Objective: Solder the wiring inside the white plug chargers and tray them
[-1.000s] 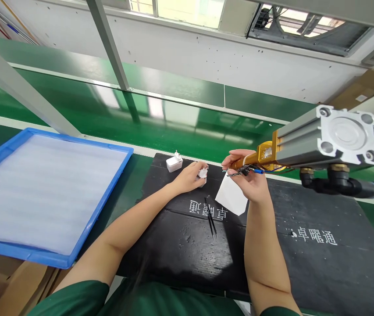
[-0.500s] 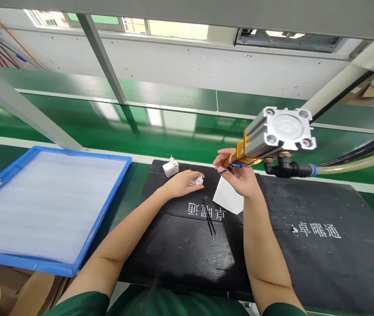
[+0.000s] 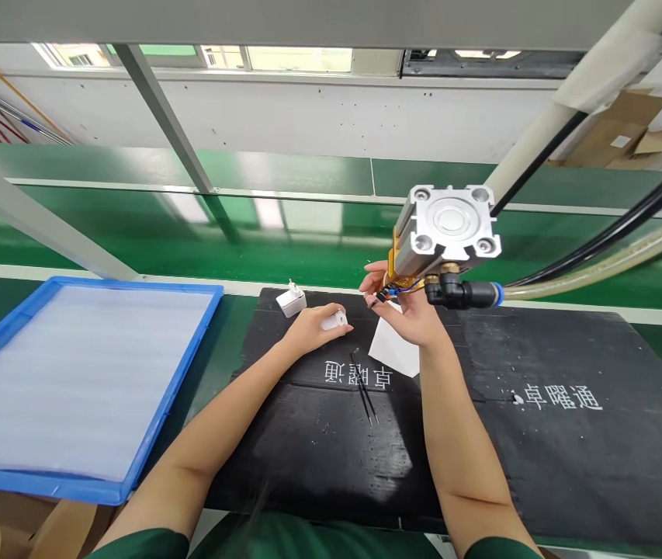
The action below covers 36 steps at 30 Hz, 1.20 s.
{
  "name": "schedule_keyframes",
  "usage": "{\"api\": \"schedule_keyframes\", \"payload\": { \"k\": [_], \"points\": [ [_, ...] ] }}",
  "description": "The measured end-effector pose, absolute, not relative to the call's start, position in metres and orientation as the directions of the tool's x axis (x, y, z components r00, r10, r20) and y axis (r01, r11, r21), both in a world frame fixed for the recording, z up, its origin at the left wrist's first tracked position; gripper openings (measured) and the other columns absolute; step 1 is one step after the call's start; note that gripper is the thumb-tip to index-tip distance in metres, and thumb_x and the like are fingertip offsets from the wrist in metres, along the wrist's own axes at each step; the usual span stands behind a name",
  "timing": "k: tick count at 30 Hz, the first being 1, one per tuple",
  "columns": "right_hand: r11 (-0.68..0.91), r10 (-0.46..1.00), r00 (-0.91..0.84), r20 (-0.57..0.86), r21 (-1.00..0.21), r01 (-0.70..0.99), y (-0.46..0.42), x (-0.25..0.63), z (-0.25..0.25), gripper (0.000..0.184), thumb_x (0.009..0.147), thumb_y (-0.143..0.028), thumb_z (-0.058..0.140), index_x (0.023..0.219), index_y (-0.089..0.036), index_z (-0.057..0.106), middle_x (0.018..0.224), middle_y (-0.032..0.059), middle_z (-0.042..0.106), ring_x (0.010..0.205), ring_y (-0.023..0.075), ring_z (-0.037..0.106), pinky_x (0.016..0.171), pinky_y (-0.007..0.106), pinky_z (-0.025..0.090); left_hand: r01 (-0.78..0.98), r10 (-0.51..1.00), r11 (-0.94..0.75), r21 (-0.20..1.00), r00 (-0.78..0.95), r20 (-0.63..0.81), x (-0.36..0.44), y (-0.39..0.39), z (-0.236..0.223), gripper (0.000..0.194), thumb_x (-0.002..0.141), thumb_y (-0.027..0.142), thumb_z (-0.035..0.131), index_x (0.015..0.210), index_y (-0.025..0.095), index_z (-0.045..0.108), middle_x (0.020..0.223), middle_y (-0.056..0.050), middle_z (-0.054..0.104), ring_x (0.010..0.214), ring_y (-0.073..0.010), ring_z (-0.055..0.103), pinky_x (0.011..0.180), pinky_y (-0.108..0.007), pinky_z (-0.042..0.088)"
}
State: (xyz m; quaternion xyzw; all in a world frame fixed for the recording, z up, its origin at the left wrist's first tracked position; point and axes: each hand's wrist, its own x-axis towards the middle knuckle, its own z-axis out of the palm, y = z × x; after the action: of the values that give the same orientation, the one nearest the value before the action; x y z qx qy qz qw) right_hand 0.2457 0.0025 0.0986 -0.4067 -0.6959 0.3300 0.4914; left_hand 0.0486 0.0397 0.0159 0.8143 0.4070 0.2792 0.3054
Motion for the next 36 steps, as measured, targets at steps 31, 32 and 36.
{"api": "schedule_keyframes", "payload": {
  "k": [31,32,36],
  "points": [
    [0.441,0.896,-0.186,0.404,-0.862,0.249,0.002,0.247,0.096,0.028,0.082,-0.038,0.063,0.106,-0.025,0.055,0.089,0.0047,0.062,0.08,0.0203,0.06,0.078,0.037,0.051,0.783,0.824,-0.565,0.26,0.526,0.209,0.058,0.023,0.009,0.034,0.087,0.036,0.058,0.115,0.017,0.053,0.102,-0.011,0.065,0.102,-0.0281,0.06,0.087,-0.04,0.049],
    [0.441,0.895,-0.187,0.405,-0.862,0.25,0.003,0.247,0.095,0.028,0.082,-0.039,0.063,0.106,-0.025,0.055,0.089,0.005,0.062,0.081,0.0207,0.06,0.079,0.038,0.051,0.779,0.815,-0.576,0.25,0.521,0.254,0.058,0.022,0.007,0.034,0.087,0.036,0.058,0.114,0.017,0.054,0.107,-0.013,0.064,0.11,-0.0305,0.057,0.095,-0.046,0.046],
    [0.463,0.885,-0.185,0.426,-0.847,0.261,0.005,0.25,0.091,0.028,0.083,-0.04,0.062,0.104,-0.024,0.056,0.091,0.0062,0.064,0.082,0.0217,0.061,0.081,0.04,0.051,0.837,0.795,-0.525,0.155,0.416,0.441,0.051,0.022,0.005,0.033,0.087,0.036,0.057,0.114,0.018,0.055,0.144,-0.02,0.043,0.142,-0.0386,0.026,0.112,-0.064,0.016]
  ]
}}
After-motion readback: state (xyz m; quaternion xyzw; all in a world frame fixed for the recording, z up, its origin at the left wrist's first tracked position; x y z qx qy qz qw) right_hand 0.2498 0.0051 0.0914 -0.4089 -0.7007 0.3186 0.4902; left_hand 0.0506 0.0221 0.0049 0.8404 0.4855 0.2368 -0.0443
